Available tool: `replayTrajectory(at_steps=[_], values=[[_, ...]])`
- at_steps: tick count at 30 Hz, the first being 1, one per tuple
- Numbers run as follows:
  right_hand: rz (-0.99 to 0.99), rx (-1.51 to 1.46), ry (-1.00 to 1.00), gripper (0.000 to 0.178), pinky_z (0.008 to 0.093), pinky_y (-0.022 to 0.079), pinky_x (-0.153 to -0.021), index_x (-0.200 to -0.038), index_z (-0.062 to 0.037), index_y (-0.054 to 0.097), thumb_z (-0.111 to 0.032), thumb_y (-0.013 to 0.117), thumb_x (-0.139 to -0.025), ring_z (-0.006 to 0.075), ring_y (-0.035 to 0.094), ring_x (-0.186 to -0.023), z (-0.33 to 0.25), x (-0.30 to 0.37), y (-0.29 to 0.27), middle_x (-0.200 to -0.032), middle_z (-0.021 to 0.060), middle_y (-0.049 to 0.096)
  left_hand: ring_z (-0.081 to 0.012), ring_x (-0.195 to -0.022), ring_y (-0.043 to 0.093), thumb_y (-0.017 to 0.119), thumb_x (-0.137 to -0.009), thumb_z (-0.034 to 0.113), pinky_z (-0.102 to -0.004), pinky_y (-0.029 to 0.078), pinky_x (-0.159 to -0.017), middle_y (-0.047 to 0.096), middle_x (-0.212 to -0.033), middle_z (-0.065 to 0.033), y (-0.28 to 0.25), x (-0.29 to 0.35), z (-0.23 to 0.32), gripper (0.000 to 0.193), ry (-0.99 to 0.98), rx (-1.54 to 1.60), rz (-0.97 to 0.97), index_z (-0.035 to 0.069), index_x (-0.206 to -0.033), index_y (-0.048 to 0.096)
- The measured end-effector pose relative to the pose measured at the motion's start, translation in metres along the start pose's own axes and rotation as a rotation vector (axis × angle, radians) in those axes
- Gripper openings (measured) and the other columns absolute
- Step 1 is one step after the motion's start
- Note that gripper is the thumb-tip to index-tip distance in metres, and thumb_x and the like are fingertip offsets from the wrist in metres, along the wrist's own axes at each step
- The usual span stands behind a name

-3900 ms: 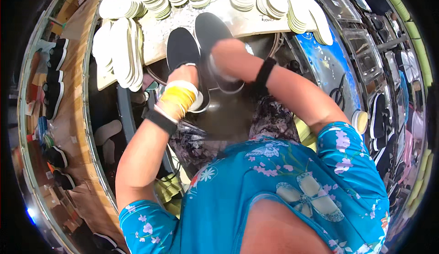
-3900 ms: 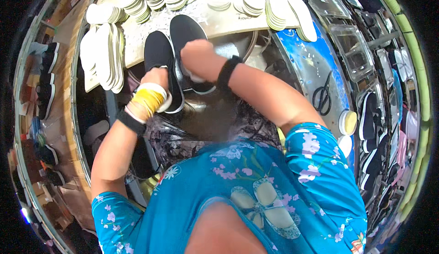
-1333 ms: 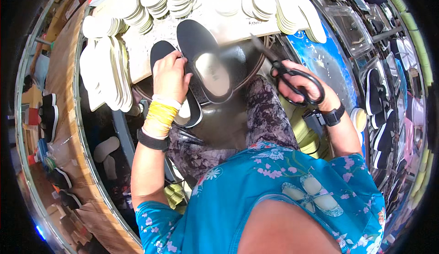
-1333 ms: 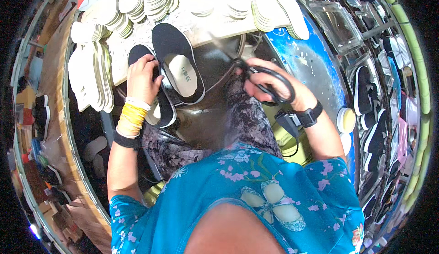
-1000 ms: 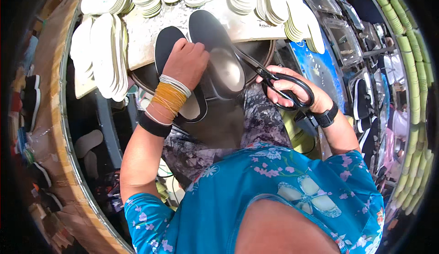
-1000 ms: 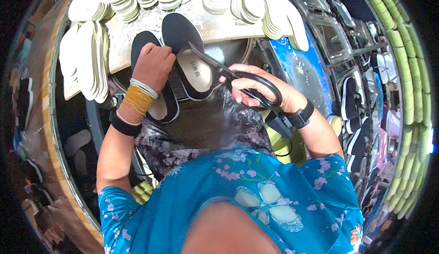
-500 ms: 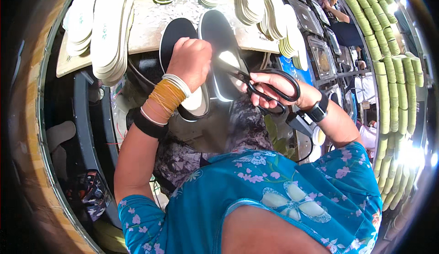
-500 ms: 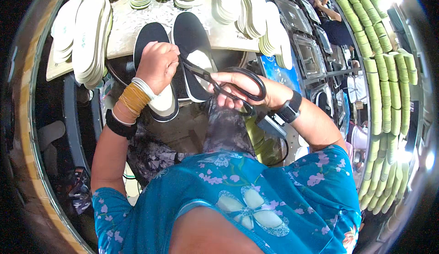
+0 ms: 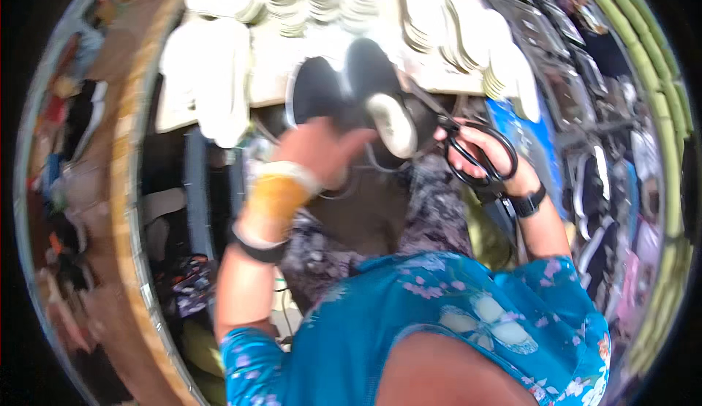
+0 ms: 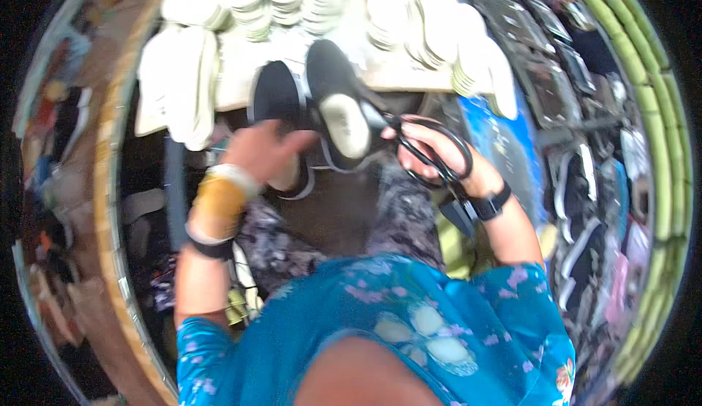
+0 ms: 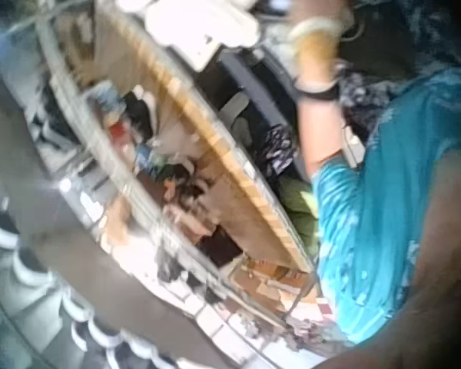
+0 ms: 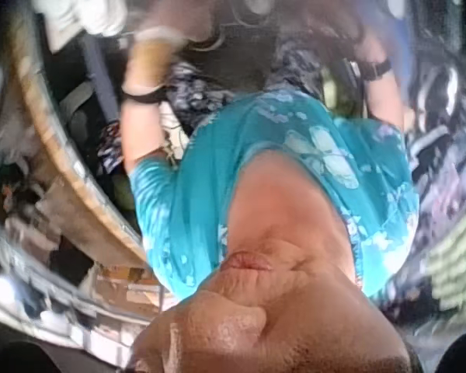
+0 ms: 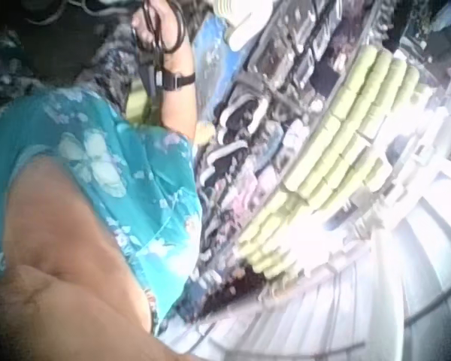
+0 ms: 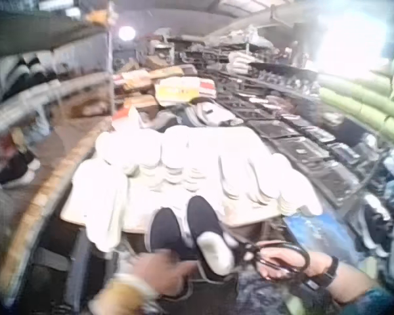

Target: Insert insoles into shoes and trim the excess edges using scissors.

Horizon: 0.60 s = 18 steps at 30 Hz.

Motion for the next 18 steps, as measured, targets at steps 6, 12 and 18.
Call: replayTrajectory(at_steps=[6,12,18], values=[[-0.025,-0.041,-0.233,0.036,0.0201,0.024,-0.030,-0.110,-0.0048,0.049,-0.032,0.034,-0.093,0.0067,0.033,-0.033,0.011,0.005,-0.008,-0.056,0.0033,0.051,-0.0389,-0.071,0.060,0.048,-0.075,0.016,-0.0426,0.050,-0.068,0.061,-0.072,-0.0226,0.087,-0.058,-0.021,0.023,-0.291,0.208,0.412,0.001,-0.068,0.064],[-0.222,-0.152,-0.297,0.048,0.0185,0.029,-0.027,-0.117,0.0004,0.042,-0.040,0.033,-0.093,0.0070,0.038,-0.030,0.002,0.018,0.005,-0.051,0.0050,0.051,-0.0403,-0.066,0.057,0.045,-0.077,0.015,-0.0447,0.045,-0.059,0.056,-0.070,-0.0265,-0.068,0.156,0.026,0.023,-0.235,0.217,0.614,-0.003,-0.070,0.059],[-0.413,0.084,-0.139,0.042,0.0193,0.030,-0.031,-0.114,0.0039,0.045,-0.030,0.037,-0.091,0.0090,0.041,-0.033,0.002,-0.019,0.082,-0.052,0.0062,0.052,-0.0084,-0.056,0.050,0.054,-0.081,0.015,-0.0270,0.042,-0.050,0.054,-0.063,-0.0009,-0.239,0.419,0.008,0.018,-0.743,0.115,0.888,-0.003,-0.079,0.058]])
Point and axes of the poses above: each hand's wrist, its own x-axis away from the middle knuckle, its own y-axis out of the palm, z = x × y, the point moved 6 cm from there along -x, towards the middle knuckle
